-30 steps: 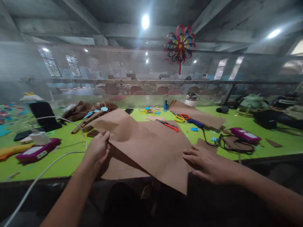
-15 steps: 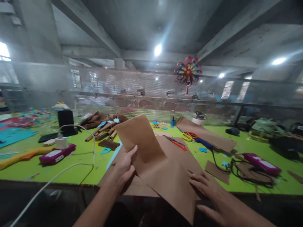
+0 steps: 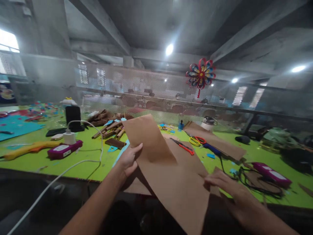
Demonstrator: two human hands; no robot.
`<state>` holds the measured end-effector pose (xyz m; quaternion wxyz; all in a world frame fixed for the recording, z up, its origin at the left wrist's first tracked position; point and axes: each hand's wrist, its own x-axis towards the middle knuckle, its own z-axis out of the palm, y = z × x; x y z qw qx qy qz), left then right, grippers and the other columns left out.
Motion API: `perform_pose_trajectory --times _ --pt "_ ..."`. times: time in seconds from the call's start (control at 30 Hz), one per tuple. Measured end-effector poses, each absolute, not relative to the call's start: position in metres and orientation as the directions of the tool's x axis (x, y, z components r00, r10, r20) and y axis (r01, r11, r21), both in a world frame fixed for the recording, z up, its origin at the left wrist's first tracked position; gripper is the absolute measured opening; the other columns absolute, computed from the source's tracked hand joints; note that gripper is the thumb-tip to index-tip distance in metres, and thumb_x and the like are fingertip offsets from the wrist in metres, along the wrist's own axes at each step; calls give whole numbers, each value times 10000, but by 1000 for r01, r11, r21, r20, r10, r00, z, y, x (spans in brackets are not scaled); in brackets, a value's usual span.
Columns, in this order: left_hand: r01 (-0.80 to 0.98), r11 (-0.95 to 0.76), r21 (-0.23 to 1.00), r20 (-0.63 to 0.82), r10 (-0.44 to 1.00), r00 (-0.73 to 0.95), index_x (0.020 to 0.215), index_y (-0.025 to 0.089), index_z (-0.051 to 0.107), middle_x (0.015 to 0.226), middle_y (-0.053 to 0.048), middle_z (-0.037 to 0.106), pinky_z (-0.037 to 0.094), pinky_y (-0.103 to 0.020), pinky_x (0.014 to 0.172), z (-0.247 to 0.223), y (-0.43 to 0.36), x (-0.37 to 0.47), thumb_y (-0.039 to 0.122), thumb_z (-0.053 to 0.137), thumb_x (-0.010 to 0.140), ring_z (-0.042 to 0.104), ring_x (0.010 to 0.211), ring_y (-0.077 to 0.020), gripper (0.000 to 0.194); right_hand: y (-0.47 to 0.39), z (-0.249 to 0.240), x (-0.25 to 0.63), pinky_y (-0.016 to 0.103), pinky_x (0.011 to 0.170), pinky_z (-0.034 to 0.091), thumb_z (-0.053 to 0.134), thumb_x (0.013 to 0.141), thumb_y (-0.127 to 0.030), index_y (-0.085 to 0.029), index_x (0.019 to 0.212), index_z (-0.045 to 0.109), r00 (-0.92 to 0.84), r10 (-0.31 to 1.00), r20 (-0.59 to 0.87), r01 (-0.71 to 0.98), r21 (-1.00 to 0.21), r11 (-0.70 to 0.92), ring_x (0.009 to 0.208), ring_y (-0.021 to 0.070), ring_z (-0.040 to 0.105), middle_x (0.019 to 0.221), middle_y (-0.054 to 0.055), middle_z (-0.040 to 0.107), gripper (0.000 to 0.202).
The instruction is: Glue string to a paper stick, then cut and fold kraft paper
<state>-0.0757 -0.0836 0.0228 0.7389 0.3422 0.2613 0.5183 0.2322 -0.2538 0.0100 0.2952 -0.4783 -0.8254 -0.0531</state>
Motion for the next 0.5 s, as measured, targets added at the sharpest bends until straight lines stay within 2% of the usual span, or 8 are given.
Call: perform_pose_trajectory --times 0.13,0.3,0.37,0.43,0.5 --pt "-595 270 757 -51 932 358 1128 98 648 949 -154 740 570 -398 798 24 -80 -73 113 673 776 720 789 -267 354 -251 9 235 343 762 523 447 894 -75 -233 1195 577 -435 703 562 798 -122 591 922 211 606 997 97 650 364" --pt "-564 296 771 -38 905 423 1189 119 629 1002 -166 729 551 -437 844 28 -80 -68 122 654 797 705 900 -303 393 -249 34 218 322 706 498 505 897 -111 -246 964 661 -459 650 605 757 -116 643 809 185 586 841 59 641 216" --pt "-515 321 795 -47 879 475 1197 132 630 1045 -166 720 528 -451 888 29 -81 -64 156 648 812 680 983 -312 387 -244 47 204 358 785 493 511 899 -132 -251 902 668 -461 668 585 745 -155 649 896 197 584 941 66 659 197" --pt "-446 373 814 -86 836 543 1177 131 642 1068 -162 715 519 -435 903 31 -84 -60 203 643 826 668 1017 -306 359 -231 58 189 385 856 477 522 896 -178 -234 872 661 -434 705 561 720 -254 646 952 203 583 1019 67 668 152" --pt "-354 458 815 -148 756 637 1133 106 658 1050 -166 719 528 -412 875 32 -88 -55 263 625 845 684 972 -299 330 -208 63 177 333 764 493 554 878 -248 -204 811 642 -316 784 534 717 -406 566 803 176 597 863 45 678 120"
